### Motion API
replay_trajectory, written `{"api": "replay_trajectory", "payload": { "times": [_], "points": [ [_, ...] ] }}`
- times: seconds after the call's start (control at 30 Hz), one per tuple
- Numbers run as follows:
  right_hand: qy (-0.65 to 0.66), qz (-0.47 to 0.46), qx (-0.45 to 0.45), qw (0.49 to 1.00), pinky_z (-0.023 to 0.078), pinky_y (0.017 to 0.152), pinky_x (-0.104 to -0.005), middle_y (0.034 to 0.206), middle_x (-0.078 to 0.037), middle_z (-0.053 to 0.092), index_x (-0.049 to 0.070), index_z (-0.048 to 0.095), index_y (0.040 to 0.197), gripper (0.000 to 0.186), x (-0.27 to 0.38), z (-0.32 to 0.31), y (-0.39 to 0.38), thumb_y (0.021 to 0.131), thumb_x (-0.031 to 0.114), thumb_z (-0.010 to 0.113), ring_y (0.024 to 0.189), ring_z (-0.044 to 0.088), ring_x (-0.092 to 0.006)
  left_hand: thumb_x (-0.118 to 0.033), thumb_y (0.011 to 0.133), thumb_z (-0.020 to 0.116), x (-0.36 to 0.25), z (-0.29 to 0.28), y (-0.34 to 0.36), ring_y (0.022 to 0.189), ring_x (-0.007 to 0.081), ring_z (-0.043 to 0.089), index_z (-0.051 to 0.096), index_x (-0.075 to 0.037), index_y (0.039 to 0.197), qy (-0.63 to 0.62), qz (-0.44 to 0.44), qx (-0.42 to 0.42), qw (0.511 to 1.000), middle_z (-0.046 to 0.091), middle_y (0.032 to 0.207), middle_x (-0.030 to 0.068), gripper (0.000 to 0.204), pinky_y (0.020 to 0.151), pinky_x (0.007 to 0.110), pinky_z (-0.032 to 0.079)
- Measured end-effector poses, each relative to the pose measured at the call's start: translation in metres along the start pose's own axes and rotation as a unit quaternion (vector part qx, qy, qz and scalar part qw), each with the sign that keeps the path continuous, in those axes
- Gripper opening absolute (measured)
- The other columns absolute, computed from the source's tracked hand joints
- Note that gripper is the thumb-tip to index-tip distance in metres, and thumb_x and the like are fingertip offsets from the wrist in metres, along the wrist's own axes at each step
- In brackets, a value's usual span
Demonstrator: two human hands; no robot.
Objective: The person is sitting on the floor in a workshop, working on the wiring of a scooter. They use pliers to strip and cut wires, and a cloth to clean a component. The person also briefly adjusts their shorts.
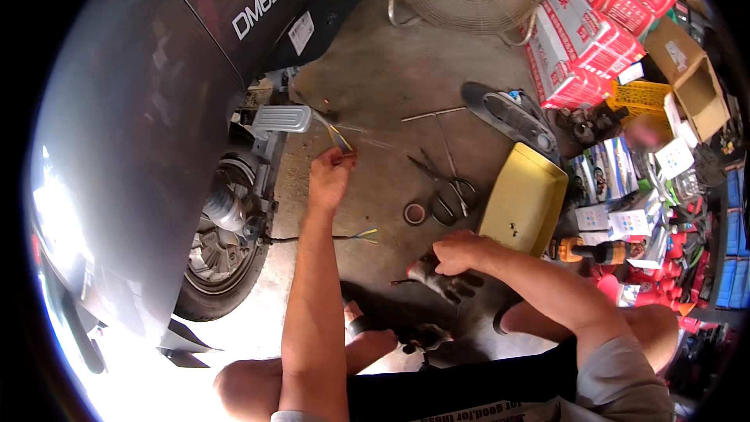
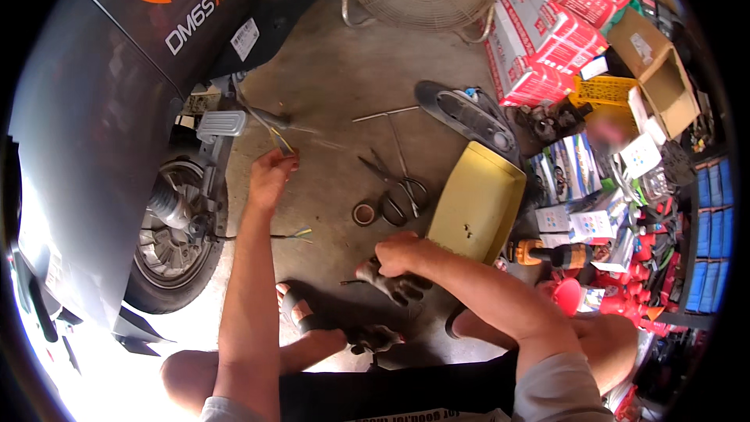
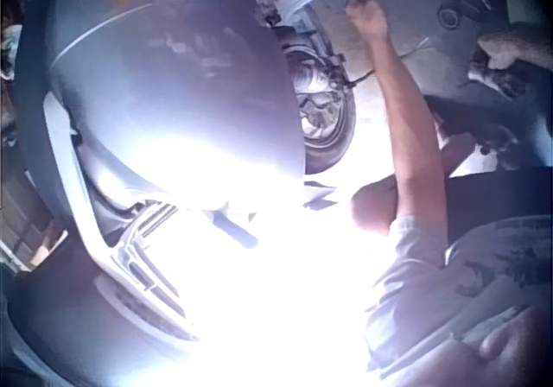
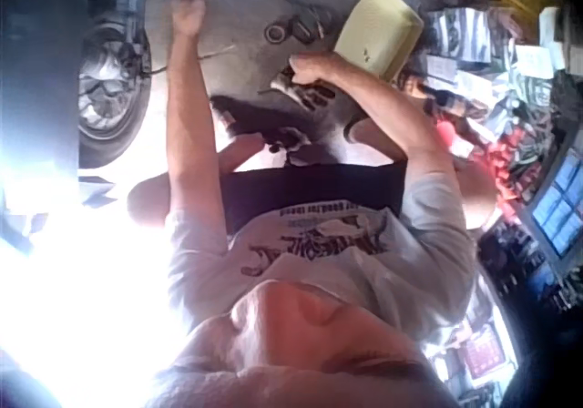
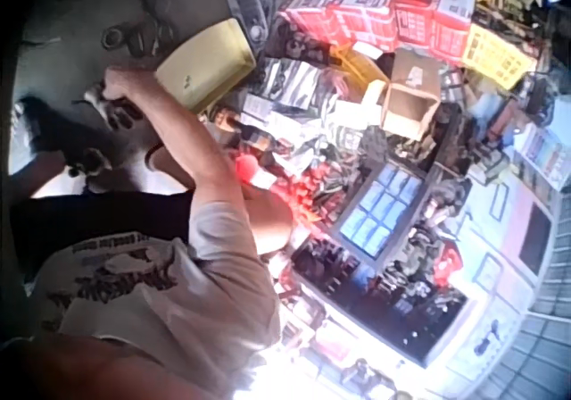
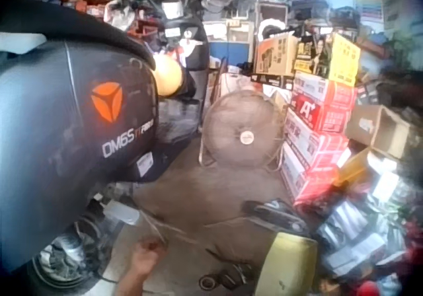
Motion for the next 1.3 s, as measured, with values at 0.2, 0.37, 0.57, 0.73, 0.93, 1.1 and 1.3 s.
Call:
{"api": "replay_trajectory", "payload": {
  "times": [0.2, 0.37, 0.57, 0.73, 0.93, 1.1, 1.3],
  "points": [
    [-0.140, -0.234, -0.058, 0.960, 0.054, 0.063, -0.0480, 0.081, -0.020, 0.069, 0.000, 0.070, 0.078, 0.015, 0.156, -0.057, -0.158, 0.070, 0.011, 0.063, 0.077, 0.068, -0.0347, -0.014, 0.080, 0.058, 0.048, 0.014, -0.004, 0.073, 0.0156, 0.065, 0.066, 0.000, 0.102, -0.031, -0.003, 0.098, 0.995, 0.068, 0.086, 0.0063, 0.027, 0.058, 0.025, 0.048],
    [-0.208, -0.364, -0.170, 0.892, 0.054, 0.063, -0.0481, 0.083, -0.020, 0.069, 0.001, 0.070, 0.081, 0.016, 0.243, -0.063, -0.262, 0.071, 0.011, 0.062, 0.077, 0.068, -0.0344, -0.014, 0.083, 0.058, 0.075, -0.015, 0.009, 0.071, 0.0114, 0.063, 0.066, -0.003, 0.108, -0.077, -0.039, 0.177, 0.980, 0.068, 0.084, 0.0045, 0.028, 0.053, 0.022, 0.046],
    [-0.234, -0.363, -0.226, 0.873, 0.054, 0.064, -0.0482, 0.085, -0.020, 0.069, 0.002, 0.070, 0.084, 0.018, 0.252, -0.045, -0.318, 0.072, 0.013, 0.062, 0.078, 0.068, -0.0341, -0.011, 0.084, 0.058, -0.001, 0.020, -0.037, 0.071, 0.0113, 0.063, 0.066, -0.001, 0.108, 0.052, -0.007, 0.141, 0.989, 0.068, 0.087, 0.0054, 0.027, 0.054, 0.022, 0.045],
    [-0.255, -0.359, -0.240, 0.865, 0.054, 0.065, -0.0483, 0.087, -0.019, 0.069, 0.002, 0.071, 0.086, 0.020, 0.255, -0.034, -0.348, 0.073, 0.014, 0.061, 0.078, 0.068, -0.0338, -0.019, 0.087, 0.060, -0.041, 0.054, -0.063, 0.078, 0.0114, 0.065, 0.064, -0.006, 0.113, 0.139, 0.004, 0.186, 0.973, 0.068, 0.092, 0.0023, 0.030, 0.065, 0.026, 0.048],
    [-0.250, -0.357, -0.225, 0.871, 0.054, 0.066, -0.0484, 0.089, -0.019, 0.069, 0.003, 0.071, 0.089, 0.021, 0.238, -0.051, -0.353, 0.074, 0.015, 0.061, 0.078, 0.068, -0.0334, -0.016, 0.085, 0.059, -0.078, 0.071, -0.083, 0.082, 0.0122, 0.064, 0.064, -0.003, 0.112, 0.164, 0.019, 0.177, 0.970, 0.068, 0.094, 0.0038, 0.031, 0.070, 0.024, 0.048],
    [-0.202, -0.234, -0.205, 0.929, 0.054, 0.067, -0.0485, 0.091, -0.018, 0.070, 0.003, 0.071, 0.091, 0.023, 0.153, -0.104, -0.288, 0.075, 0.016, 0.060, 0.078, 0.068, -0.0331, -0.007, 0.084, 0.056, -0.065, 0.050, -0.072, 0.081, 0.0164, 0.064, 0.065, 0.003, 0.107, 0.068, 0.043, 0.187, 0.979, 0.068, 0.092, 0.0080, 0.027, 0.073, 0.028, 0.050],
    [0.048, 0.090, -0.249, 0.963, 0.052, 0.081, -0.0472, 0.103, -0.023, 0.067, -0.001, 0.068, 0.101, 0.029, -0.068, -0.100, -0.058, 0.077, 0.009, 0.054, 0.098, 0.065, -0.0379, -0.009, 0.088, 0.056, -0.026, 0.007, -0.088, 0.084, 0.0166, 0.067, 0.068, -0.002, 0.099, 0.119, 0.108, 0.042, 0.986, 0.070, 0.090, 0.0088, 0.018, 0.078, 0.029, 0.051]
  ]
}}
Point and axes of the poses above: each hand's wrist, its own y-axis towards the middle knuckle, its own z-axis out of the palm, x = y × z, the point moved 7 cm from there along y, towards the middle knuckle
